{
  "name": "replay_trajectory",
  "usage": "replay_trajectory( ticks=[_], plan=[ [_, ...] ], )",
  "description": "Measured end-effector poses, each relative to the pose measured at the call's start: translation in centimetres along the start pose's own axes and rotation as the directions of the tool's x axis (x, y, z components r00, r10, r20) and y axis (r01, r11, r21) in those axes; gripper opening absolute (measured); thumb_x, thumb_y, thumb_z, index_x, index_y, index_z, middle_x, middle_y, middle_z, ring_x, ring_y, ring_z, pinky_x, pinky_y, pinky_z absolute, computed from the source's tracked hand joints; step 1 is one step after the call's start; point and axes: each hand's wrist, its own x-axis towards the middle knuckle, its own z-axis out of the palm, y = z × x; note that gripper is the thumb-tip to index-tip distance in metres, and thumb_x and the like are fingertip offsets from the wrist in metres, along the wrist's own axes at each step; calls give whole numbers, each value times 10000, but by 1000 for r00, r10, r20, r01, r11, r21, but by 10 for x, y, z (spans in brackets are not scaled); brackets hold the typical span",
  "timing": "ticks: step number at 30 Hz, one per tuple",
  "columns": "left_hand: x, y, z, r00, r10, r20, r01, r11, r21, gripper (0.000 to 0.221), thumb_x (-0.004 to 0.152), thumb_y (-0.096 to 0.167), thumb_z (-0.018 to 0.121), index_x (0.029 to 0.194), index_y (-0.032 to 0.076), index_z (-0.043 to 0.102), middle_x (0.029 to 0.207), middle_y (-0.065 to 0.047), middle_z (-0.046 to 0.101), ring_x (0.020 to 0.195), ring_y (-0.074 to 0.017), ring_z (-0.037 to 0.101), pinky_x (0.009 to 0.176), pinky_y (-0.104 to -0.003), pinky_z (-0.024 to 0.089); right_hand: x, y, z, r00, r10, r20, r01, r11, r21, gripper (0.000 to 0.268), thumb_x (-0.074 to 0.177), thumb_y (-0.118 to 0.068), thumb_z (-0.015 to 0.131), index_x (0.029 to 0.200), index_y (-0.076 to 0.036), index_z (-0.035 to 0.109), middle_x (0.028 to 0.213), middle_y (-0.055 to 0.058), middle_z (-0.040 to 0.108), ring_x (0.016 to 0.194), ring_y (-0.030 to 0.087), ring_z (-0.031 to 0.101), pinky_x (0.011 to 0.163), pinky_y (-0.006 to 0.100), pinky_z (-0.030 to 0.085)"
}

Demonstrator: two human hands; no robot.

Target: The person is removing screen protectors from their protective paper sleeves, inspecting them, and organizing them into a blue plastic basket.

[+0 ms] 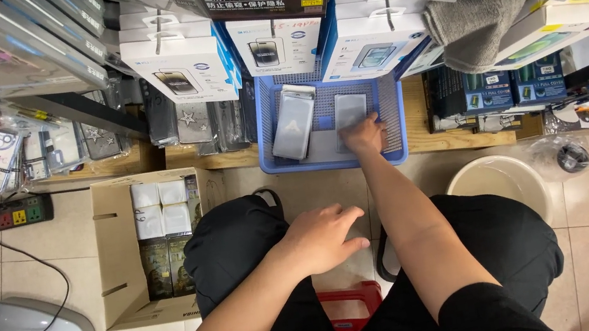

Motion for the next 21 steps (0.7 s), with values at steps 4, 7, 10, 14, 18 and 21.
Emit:
replay_trajectory(
  ticks=[4,7,10,14,18,21],
  plan=[
    [1,-2,1,1000,-10,-1,10,1000,5,481,979,387,493,1347,78,495,1124,-224,634,1051,-377,661,844,-476,548,13,4,14,1000,-17,-5,17,1000,-11,887,681,-373,870,1305,-32,339,1305,264,458,1210,456,551,961,504,523],
    [0,0,-2,1000,-15,7,15,1000,4,486,983,378,490,1359,69,492,1137,-237,630,1051,-385,658,834,-480,554,15,2,17,999,-50,-11,50,999,4,811,737,-299,853,1304,-23,344,1272,264,507,1211,464,549,958,578,499],
    [1,2,-3,1000,-16,11,16,1000,5,484,985,380,490,1359,73,495,1134,-235,635,1051,-375,662,831,-469,559,32,10,31,998,-20,-57,21,999,27,742,725,-252,871,1251,-29,397,1221,245,554,1173,447,580,938,576,512],
    [2,2,-6,999,-37,11,38,999,-13,481,983,380,493,1359,80,494,1145,-236,633,1059,-376,661,825,-472,562,83,28,64,998,-36,-50,41,995,96,479,746,-227,726,1170,-70,569,1049,187,681,1044,377,672,817,499,578],
    [5,-1,-3,993,-103,-57,102,994,-25,492,965,395,500,1365,108,502,1206,-228,618,1140,-392,621,876,-512,539,3,-25,-10,983,-85,160,46,972,229,556,829,-223,627,1314,33,534,1171,293,612,989,426,666,552,443,645],
    [7,-4,-4,952,-196,-236,185,980,-68,483,954,403,513,1333,104,528,1193,-208,626,1141,-391,615,893,-520,524,-44,-48,-42,938,-180,295,131,975,180,538,829,-188,647,1274,98,548,1145,340,598,929,458,668,489,458,637]
  ],
)
